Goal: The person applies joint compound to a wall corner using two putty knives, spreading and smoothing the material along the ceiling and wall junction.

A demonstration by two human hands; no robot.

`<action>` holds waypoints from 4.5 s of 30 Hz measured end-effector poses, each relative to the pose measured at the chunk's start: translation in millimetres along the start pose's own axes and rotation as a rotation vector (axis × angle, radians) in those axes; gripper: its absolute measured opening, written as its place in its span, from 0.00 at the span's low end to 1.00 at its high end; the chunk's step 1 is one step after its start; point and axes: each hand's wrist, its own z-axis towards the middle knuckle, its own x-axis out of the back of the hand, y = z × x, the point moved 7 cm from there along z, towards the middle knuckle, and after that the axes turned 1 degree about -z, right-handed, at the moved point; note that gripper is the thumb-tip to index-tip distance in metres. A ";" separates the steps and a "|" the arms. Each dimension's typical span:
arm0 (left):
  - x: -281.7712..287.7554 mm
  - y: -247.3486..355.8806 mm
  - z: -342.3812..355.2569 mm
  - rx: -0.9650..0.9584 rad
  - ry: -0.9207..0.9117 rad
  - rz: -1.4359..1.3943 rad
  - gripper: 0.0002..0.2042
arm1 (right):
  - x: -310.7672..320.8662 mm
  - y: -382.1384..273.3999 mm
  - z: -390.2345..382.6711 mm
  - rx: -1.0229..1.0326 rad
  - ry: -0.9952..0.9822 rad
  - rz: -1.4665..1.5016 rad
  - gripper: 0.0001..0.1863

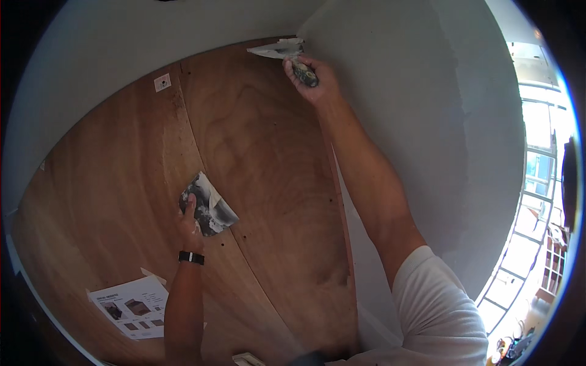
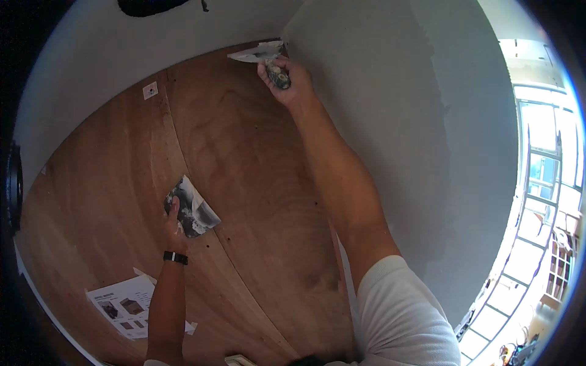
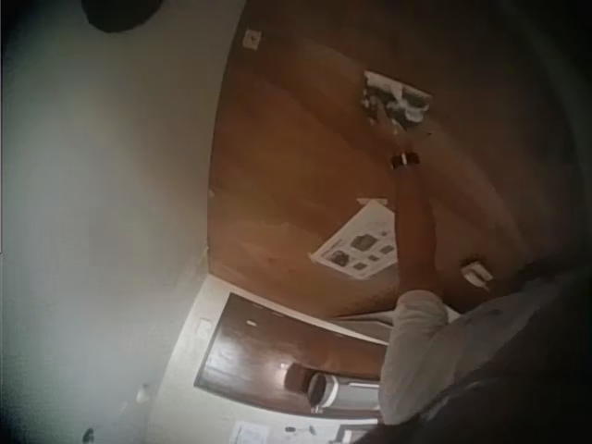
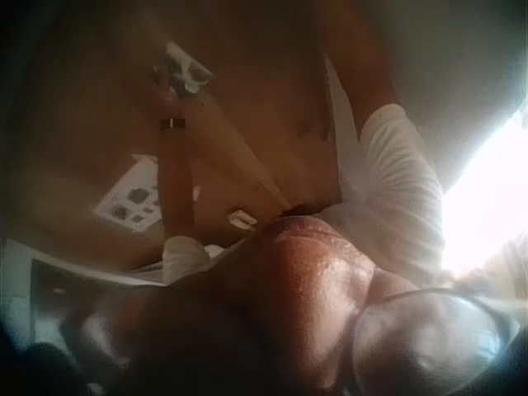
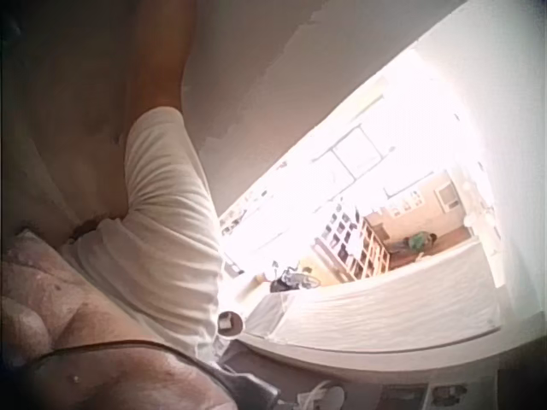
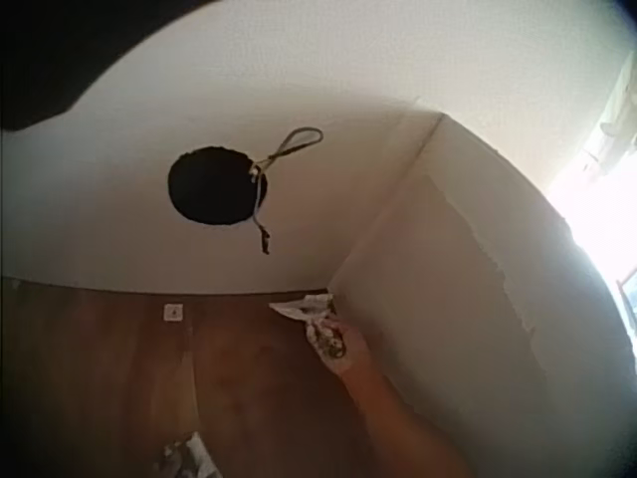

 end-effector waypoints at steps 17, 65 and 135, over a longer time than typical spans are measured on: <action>5.1 -5.7 1.7 0.025 0.014 -0.023 0.17 | 21.9 -15.9 85.3 -0.035 -0.058 0.287 0.19; -32.6 28.4 -11.8 -0.135 -0.033 0.115 0.23 | -259.8 -171.2 -65.2 0.324 -0.142 0.104 0.19; -151.6 -48.7 -313.4 1.030 -0.386 -1.086 0.18 | 32.2 46.3 -534.3 -0.750 0.414 -0.732 0.15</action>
